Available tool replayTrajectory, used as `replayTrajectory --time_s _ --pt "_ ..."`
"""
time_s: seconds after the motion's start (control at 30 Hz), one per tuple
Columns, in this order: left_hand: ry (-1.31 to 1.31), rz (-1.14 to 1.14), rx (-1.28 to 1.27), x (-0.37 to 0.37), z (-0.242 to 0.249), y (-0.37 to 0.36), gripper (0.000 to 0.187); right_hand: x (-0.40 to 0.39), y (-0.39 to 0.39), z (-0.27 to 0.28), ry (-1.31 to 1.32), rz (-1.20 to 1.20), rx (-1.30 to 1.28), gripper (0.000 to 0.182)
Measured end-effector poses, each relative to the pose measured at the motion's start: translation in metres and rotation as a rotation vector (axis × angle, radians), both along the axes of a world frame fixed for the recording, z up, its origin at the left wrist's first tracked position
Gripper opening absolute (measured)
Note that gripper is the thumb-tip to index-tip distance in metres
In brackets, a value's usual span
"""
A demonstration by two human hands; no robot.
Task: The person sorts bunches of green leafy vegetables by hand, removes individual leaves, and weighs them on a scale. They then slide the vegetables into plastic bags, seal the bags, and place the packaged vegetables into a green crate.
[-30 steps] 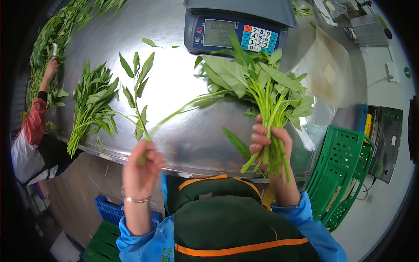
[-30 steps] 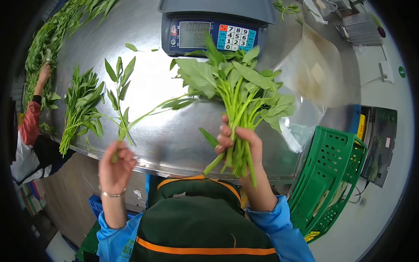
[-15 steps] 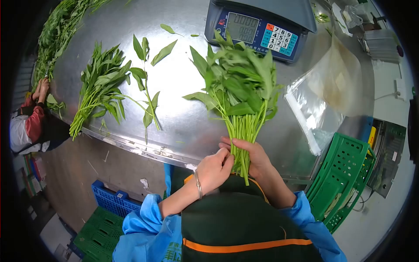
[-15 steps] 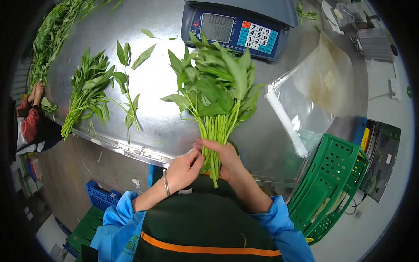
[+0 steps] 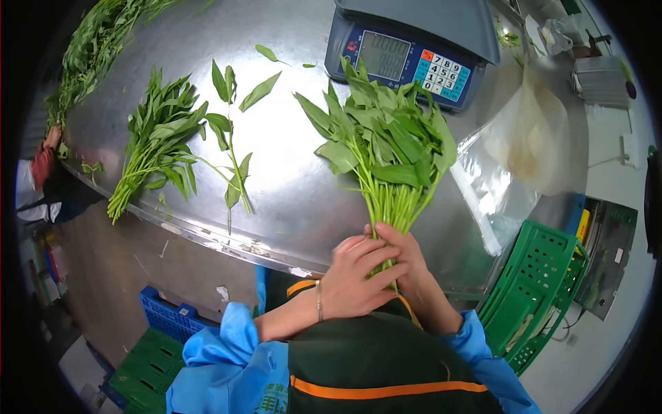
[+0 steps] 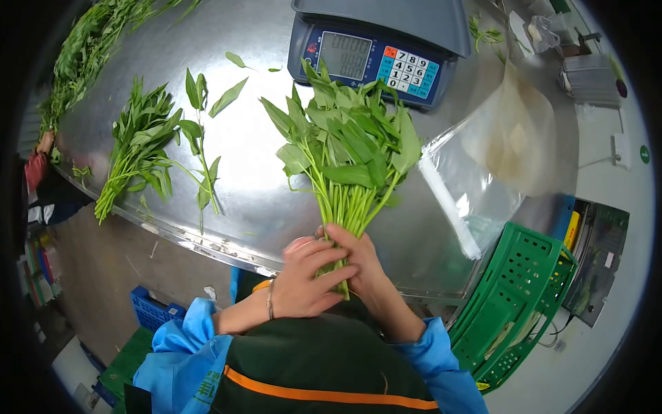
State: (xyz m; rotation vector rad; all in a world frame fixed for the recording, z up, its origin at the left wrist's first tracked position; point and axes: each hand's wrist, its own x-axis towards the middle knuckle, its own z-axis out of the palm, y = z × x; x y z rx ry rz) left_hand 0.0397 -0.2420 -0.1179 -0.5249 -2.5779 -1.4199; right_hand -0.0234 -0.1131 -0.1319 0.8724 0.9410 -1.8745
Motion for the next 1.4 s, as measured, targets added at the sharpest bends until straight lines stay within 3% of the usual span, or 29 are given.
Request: replayTrajectory --time_s 0.1,0.17,0.2,0.27,0.33,0.4,0.47,0.53,0.6,0.63,0.67,0.7,0.73,0.77,0.8,0.83,0.87,0.93,1.03,1.4 --pt "0.007 0.141 0.059 0.007 0.002 -0.016 0.045 -0.006 0.008 0.026 0.291 0.166 0.053 0.02" --pt "-0.332 0.509 0.502 0.005 0.01 -0.015 0.047 -0.006 0.006 0.032 0.406 0.227 0.145 0.02" --pt "-0.323 0.51 0.509 -0.003 0.017 -0.016 0.047 -0.005 0.003 0.034 0.513 0.269 0.23 0.02" --pt "0.056 0.432 0.251 -0.035 0.035 -0.022 0.048 -0.007 -0.004 0.044 0.611 0.285 0.323 0.02" --pt "0.078 0.411 0.228 -0.063 0.041 -0.029 0.046 -0.007 -0.008 0.048 0.806 0.384 0.425 0.023" --pt "0.109 0.395 0.203 -0.077 0.049 -0.049 0.045 -0.007 -0.01 0.052 0.766 0.367 0.439 0.023" --pt "0.391 0.414 -0.062 -0.072 0.056 -0.088 0.041 -0.01 -0.01 0.054 0.733 0.336 0.453 0.024" --pt "0.206 0.736 0.116 -0.061 0.07 -0.105 0.031 -0.014 -0.005 0.059 0.754 0.329 0.542 0.029" --pt "0.029 0.982 0.89 -0.05 0.043 -0.123 0.017 -0.019 -0.007 0.064 0.834 0.346 0.553 0.028" --pt "-0.165 1.085 1.131 -0.046 0.033 -0.118 0.015 -0.022 -0.009 0.068 0.944 0.391 0.638 0.029" --pt "-0.467 0.846 1.498 -0.035 0.013 -0.107 0.025 -0.023 -0.01 0.071 1.055 0.436 0.723 0.031" --pt "-0.743 0.37 1.874 -0.031 -0.012 -0.103 0.043 -0.027 -0.002 0.065 1.266 0.576 0.859 0.038" --pt "-0.909 0.055 2.091 -0.033 -0.009 -0.096 0.057 -0.04 0.0 0.066 1.289 0.596 0.844 0.038" --pt "-0.869 -0.062 2.124 -0.044 -0.018 -0.087 0.068 -0.057 0.003 0.067 1.487 0.747 0.925 0.043" --pt "-0.66 0.11 1.732 -0.047 -0.008 -0.089 0.067 -0.073 0.007 0.07 1.678 0.906 0.995 0.048" --pt "-0.555 0.148 1.631 -0.05 -0.009 -0.093 0.067 -0.087 0.01 0.073 1.872 1.073 1.052 0.054" --pt "-0.536 0.096 1.727 -0.056 -0.013 -0.091 0.067 -0.098 0.012 0.076 2.076 1.247 1.088 0.06" --pt "-0.553 -0.069 2.035 -0.063 -0.028 -0.087 0.066 -0.107 0.013 0.083 2.245 1.343 1.094 0.067" --pt "-0.528 -0.274 2.264 -0.077 -0.039 -0.086 0.066 -0.107 0.018 0.081 2.234 1.373 1.133 0.068" --pt "-0.476 -0.635 2.379 -0.098 -0.04 -0.096 0.064 -0.112 0.023 0.099 2.347 1.202 1.226 0.068"
